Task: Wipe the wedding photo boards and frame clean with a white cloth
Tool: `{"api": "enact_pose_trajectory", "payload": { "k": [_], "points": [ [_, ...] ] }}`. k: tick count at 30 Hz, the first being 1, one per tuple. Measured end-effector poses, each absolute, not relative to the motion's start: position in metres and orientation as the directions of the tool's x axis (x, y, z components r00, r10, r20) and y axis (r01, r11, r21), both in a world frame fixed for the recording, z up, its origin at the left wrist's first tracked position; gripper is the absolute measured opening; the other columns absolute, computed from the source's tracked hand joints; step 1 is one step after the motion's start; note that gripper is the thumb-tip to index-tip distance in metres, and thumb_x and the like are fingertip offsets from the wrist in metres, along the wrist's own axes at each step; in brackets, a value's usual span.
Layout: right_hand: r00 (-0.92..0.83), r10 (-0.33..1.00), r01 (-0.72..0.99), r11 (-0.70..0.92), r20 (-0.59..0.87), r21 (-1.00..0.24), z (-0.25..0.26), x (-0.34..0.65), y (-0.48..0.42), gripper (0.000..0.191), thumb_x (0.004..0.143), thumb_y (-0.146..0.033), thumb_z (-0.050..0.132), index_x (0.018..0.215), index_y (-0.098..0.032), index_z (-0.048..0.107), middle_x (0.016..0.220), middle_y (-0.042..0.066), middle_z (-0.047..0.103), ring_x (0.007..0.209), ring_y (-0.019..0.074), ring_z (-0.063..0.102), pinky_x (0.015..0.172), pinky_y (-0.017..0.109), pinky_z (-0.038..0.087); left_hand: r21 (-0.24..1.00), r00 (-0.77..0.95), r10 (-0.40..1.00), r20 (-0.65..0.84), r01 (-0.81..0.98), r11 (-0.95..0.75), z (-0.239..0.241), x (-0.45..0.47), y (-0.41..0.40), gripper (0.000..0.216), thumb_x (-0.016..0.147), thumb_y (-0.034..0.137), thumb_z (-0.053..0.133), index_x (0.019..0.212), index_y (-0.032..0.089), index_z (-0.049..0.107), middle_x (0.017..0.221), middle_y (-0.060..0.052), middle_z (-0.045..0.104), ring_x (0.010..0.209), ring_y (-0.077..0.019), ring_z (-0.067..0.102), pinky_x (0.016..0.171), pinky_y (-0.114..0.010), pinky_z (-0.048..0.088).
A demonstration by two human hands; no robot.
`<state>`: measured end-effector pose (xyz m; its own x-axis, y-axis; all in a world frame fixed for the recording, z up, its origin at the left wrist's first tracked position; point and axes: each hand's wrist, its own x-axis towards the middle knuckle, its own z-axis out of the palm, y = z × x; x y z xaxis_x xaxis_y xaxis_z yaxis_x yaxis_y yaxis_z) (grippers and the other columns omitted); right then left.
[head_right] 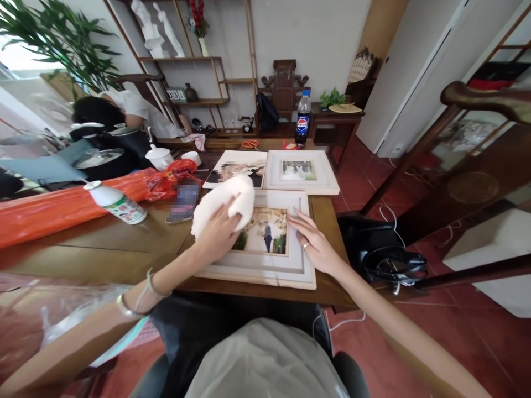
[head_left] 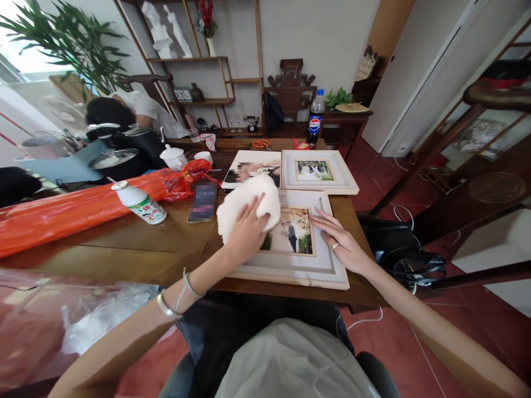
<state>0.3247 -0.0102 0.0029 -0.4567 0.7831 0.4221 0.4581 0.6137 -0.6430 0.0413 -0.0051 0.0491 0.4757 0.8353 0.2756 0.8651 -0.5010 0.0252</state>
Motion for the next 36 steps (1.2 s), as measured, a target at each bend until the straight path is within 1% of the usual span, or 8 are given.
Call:
{"api": "enact_pose_trajectory", "payload": {
  "k": [3,7,11,14,18,25,30,36],
  "points": [
    [-0.467,0.776,0.462,0.622,0.424,-0.631,0.003,0.325,-0.012,0.043,0.096,-0.024,0.039,0.138,-0.032,0.047,0.144,0.002,0.046,0.142,0.0246,0.023,0.114,0.059,0.024,-0.024,0.46,0.838,0.293,0.88,-0.475,0.049,0.035,0.019,0.03,0.087,0.011,0.046,0.114,0.008,0.057,0.152,-0.021,0.028,0.142,-0.0338,0.022,0.111,-0.05,0.028],
    [-0.453,0.786,0.472,0.611,0.42,-0.636,0.003,0.325,-0.01,0.042,0.096,-0.023,0.041,0.136,-0.033,0.049,0.143,0.001,0.048,0.142,0.0247,0.026,0.114,0.059,0.026,-0.121,0.654,0.75,0.099,0.756,-0.644,0.056,0.038,0.008,0.039,0.082,0.002,0.044,0.117,0.012,0.059,0.148,-0.019,0.037,0.139,-0.0331,0.03,0.11,-0.053,0.028],
    [-0.446,0.79,0.477,0.607,0.42,-0.636,0.004,0.325,-0.009,0.043,0.095,-0.021,0.04,0.135,-0.034,0.05,0.142,0.001,0.049,0.14,0.0236,0.029,0.113,0.057,0.027,-0.041,0.751,0.66,-0.032,0.659,-0.751,0.073,0.046,-0.06,0.041,0.08,0.007,0.051,0.119,0.016,0.058,0.146,-0.018,0.04,0.136,-0.0339,0.035,0.107,-0.052,0.034],
    [-0.46,0.787,0.478,0.61,0.411,-0.631,0.006,0.326,-0.009,0.044,0.094,-0.019,0.041,0.135,-0.034,0.05,0.142,0.0,0.049,0.141,0.0235,0.028,0.113,0.057,0.028,0.054,0.789,0.614,-0.031,0.614,-0.787,0.084,0.048,-0.104,0.037,0.08,0.009,0.052,0.115,0.017,0.06,0.147,-0.016,0.04,0.137,-0.0329,0.035,0.108,-0.05,0.034],
    [-0.481,0.778,0.481,0.62,0.404,-0.62,0.007,0.328,-0.008,0.045,0.093,-0.02,0.044,0.134,-0.034,0.05,0.141,0.001,0.05,0.14,0.0246,0.029,0.113,0.057,0.028,0.12,0.712,0.701,0.038,0.693,-0.71,0.077,0.047,-0.096,0.038,0.08,0.007,0.051,0.115,0.017,0.059,0.143,-0.014,0.045,0.137,-0.0274,0.036,0.11,-0.045,0.035],
    [-0.504,0.758,0.465,0.642,0.414,-0.61,0.005,0.33,-0.006,0.044,0.093,-0.019,0.042,0.134,-0.031,0.051,0.142,0.002,0.049,0.141,0.0243,0.027,0.113,0.058,0.026,-0.06,0.548,0.8,0.245,0.832,-0.551,0.052,0.032,0.02,0.039,0.078,0.001,0.047,0.114,0.009,0.061,0.151,-0.02,0.031,0.141,-0.0301,0.028,0.114,-0.047,0.027],
    [-0.477,0.777,0.47,0.62,0.41,-0.628,0.006,0.327,-0.007,0.043,0.092,-0.019,0.043,0.132,-0.032,0.053,0.141,0.002,0.051,0.14,0.025,0.029,0.112,0.059,0.028,-0.146,0.644,0.749,0.157,0.765,-0.627,0.057,0.035,0.043,0.042,0.079,-0.001,0.046,0.116,0.013,0.062,0.151,-0.017,0.032,0.141,-0.0345,0.023,0.112,-0.057,0.023],
    [-0.416,0.799,0.469,0.597,0.434,-0.65,0.007,0.323,-0.009,0.043,0.09,-0.017,0.045,0.128,-0.031,0.057,0.136,0.002,0.055,0.137,0.0251,0.036,0.112,0.057,0.03,-0.129,0.713,0.701,0.011,0.696,-0.706,0.073,0.046,-0.058,0.039,0.082,0.008,0.052,0.119,0.017,0.06,0.14,-0.019,0.047,0.132,-0.0382,0.041,0.103,-0.057,0.036]
  ]
}}
